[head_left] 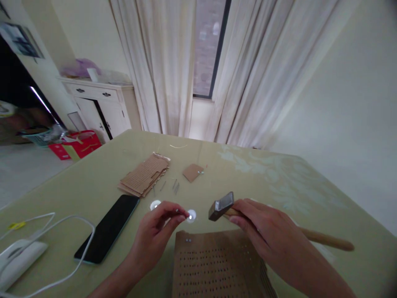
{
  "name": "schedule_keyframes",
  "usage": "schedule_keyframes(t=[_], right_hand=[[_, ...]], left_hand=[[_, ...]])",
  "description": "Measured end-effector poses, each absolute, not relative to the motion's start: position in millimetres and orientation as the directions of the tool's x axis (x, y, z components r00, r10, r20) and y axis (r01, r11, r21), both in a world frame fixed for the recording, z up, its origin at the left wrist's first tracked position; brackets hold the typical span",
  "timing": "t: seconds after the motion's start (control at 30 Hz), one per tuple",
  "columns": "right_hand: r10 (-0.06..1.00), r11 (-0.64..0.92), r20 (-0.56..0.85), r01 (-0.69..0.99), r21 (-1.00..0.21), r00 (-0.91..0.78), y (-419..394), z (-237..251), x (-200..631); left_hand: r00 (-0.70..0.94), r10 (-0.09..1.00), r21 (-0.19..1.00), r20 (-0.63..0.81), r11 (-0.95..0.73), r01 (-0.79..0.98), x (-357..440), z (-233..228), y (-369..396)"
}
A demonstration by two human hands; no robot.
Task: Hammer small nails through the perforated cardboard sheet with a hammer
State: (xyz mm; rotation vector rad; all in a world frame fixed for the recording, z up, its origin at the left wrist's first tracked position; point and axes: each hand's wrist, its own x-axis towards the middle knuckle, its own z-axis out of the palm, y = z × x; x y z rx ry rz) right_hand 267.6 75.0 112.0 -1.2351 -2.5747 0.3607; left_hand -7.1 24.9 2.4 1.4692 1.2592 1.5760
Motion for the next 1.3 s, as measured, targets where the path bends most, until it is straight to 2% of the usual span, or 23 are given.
schedule_keyframes(t=[0.17,0.3,0.47,0.67,1.13,1.3], right_hand=[[0.805,0.564,0.035,0.746,-0.355,-0.592,74,115,264],[0.794,0.566,-0.004,0.741,-0.362,-0.608,73,115,260],[0.772,0.583,-0.067,0.746,-0.324,-0.632,71,112,253],[0.751,0.615,-0.079,0.738,-0.277,-0.655,69,105,253],[0.747,0.624,-0.070,0.733,-0.271,-0.661,68,103,252],[0.748,0.619,-0.079,0.735,-0.277,-0.659,69,102,252]], left_hand=[[-0.031,0.911,0.886,0.412,-0.392,0.248,-14,11,20],[0.030,0.927,0.885,0.373,-0.365,0.290,-13,11,19],[0.091,0.932,0.875,0.351,-0.361,0.323,-10,10,19],[0.164,0.925,0.872,0.344,-0.379,0.310,-8,8,18],[0.177,0.940,0.888,0.292,-0.335,0.314,-5,3,18],[0.202,0.922,0.866,0.329,-0.381,0.325,-4,3,17]])
